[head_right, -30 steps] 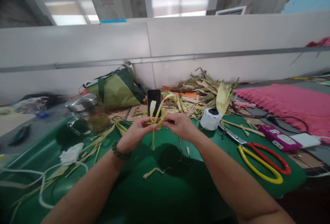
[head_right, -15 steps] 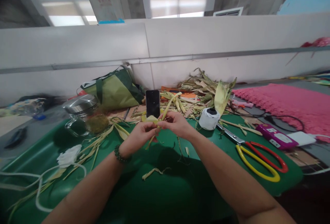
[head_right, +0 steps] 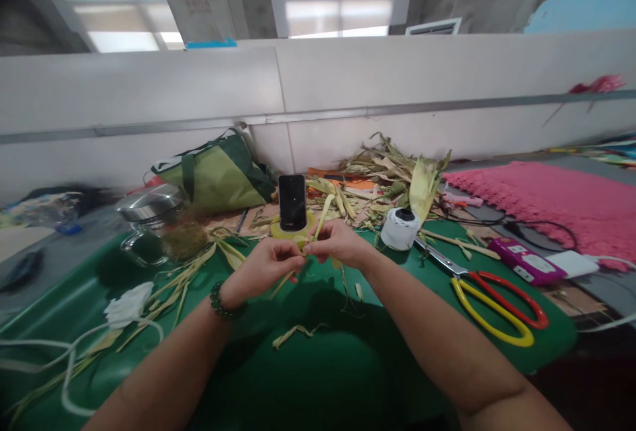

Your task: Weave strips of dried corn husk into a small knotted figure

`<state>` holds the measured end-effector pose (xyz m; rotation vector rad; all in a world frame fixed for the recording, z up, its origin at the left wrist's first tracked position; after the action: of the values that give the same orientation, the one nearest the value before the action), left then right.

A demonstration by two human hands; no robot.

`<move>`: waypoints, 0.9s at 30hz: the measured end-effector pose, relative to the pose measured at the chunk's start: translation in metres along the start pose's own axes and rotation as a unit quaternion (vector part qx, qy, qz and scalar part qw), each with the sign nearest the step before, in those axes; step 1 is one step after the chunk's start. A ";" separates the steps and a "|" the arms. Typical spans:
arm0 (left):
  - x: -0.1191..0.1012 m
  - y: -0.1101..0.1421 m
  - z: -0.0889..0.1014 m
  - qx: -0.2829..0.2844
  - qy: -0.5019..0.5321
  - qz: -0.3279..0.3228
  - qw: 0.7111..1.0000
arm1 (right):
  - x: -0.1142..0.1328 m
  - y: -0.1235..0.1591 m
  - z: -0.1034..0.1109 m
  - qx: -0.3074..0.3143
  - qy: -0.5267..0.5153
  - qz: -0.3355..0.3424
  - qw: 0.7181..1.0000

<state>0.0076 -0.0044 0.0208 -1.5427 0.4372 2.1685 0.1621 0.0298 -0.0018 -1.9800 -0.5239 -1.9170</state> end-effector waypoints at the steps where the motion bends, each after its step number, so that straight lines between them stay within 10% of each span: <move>1: -0.001 0.000 0.000 0.002 -0.002 0.002 1.000 | -0.001 -0.001 0.000 -0.012 -0.013 -0.003 1.000; 12: 0.008 -0.001 0.000 0.044 -0.014 0.016 0.999 | 0.003 -0.003 0.006 -0.087 -0.071 0.010 0.994; 16: 0.009 -0.003 0.003 -0.031 -0.044 -0.036 0.998 | 0.006 0.000 0.007 -0.067 -0.071 0.012 0.995; 27: 0.011 -0.007 0.003 -0.069 0.170 0.011 0.983 | 0.010 0.004 0.000 -0.137 0.150 0.152 0.967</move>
<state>0.0053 0.0051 0.0113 -2.0065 0.4174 1.9882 0.1643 0.0262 0.0087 -1.7457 0.1272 -2.1161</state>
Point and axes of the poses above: each hand's wrist, its own y-axis away from the middle knuckle, its own z-axis out of the back of the hand, x = y × z, the point moved 2 cm from there along -y, towards the middle knuckle, and after that the axes turned 5 degrees about x, right-handed, at the moved point
